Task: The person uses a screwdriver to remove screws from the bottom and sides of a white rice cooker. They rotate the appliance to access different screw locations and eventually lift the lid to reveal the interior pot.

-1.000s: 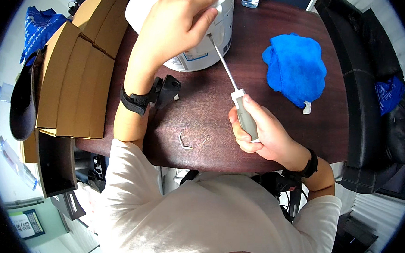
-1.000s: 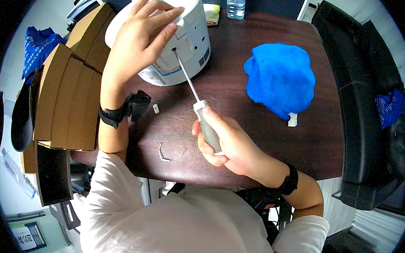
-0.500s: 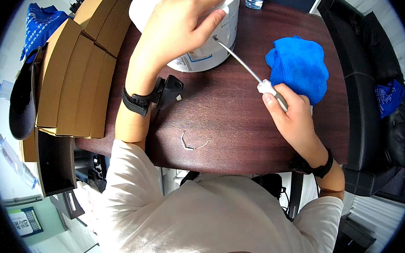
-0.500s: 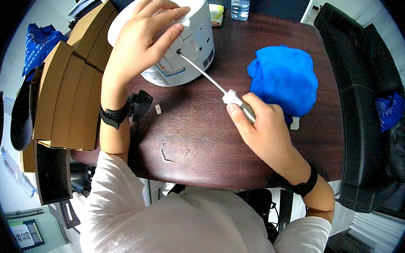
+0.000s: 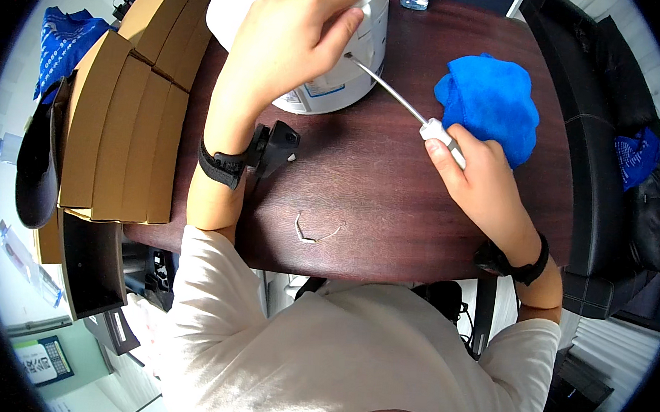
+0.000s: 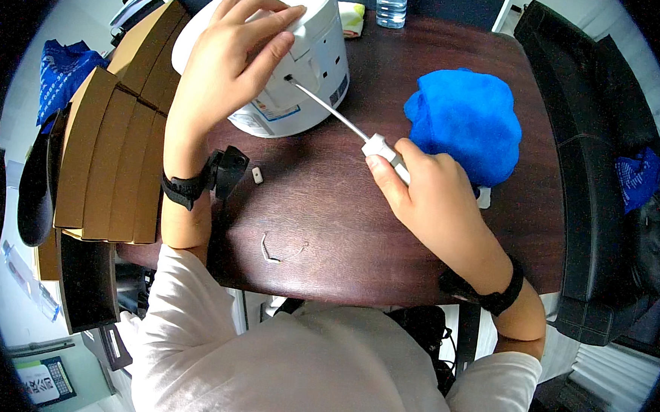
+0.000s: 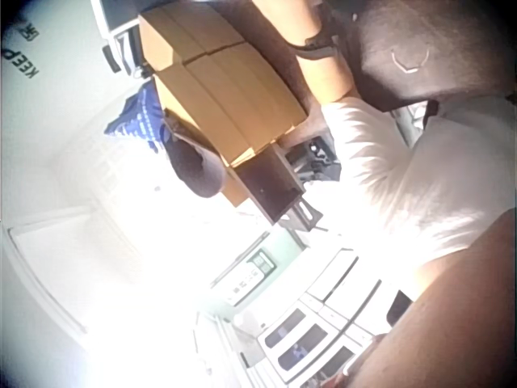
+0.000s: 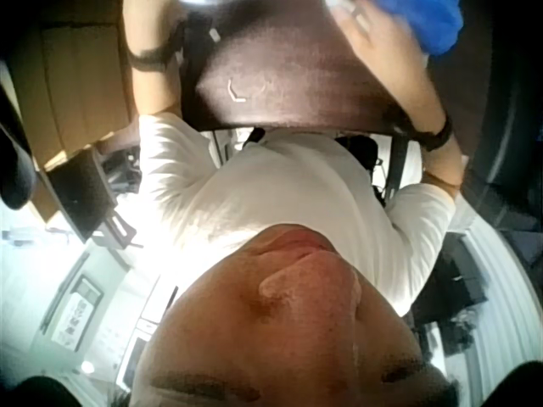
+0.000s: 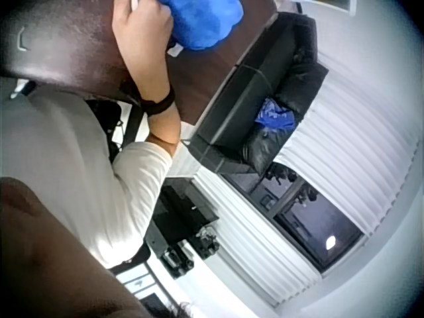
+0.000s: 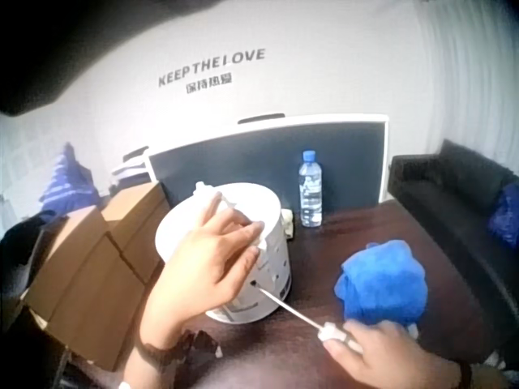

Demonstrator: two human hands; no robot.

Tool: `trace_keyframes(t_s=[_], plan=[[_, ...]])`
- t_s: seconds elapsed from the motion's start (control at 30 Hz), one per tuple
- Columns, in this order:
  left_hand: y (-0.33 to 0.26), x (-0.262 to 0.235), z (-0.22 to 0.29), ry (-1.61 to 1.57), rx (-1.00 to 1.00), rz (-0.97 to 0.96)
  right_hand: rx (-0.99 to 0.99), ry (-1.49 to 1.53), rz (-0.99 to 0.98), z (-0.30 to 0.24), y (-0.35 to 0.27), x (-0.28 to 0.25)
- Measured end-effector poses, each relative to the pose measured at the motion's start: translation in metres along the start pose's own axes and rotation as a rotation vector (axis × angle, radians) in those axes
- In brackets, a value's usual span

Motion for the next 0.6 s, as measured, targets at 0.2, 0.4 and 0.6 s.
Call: trace_keyframes(t_s=[0.2, 0.4, 0.6], plan=[[0.004, -0.001, 0.009, 0.008, -0.055, -0.016, 0.066, 0.391, -0.156, 0.004, 0.002, 0.018], [-0.003, 0.007, 0.001, 0.275, 0.053, 0.069, 0.254, 0.863, -0.345, 0.007, -0.005, 0.044], [-0.004, 0.009, -0.001, 0.242, 0.063, 0.061, 0.358, 1.179, -0.397, -0.003, -0.013, 0.066]])
Point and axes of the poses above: each hand's wrist, its own y-axis towards the middle knuckle, its own x-axis out of the palm, z = x × y, the point moved 5 cm from there along y, towards the middle knuckle, and after that the axes turned 8 degrees about -z, right-handed, at the moved point
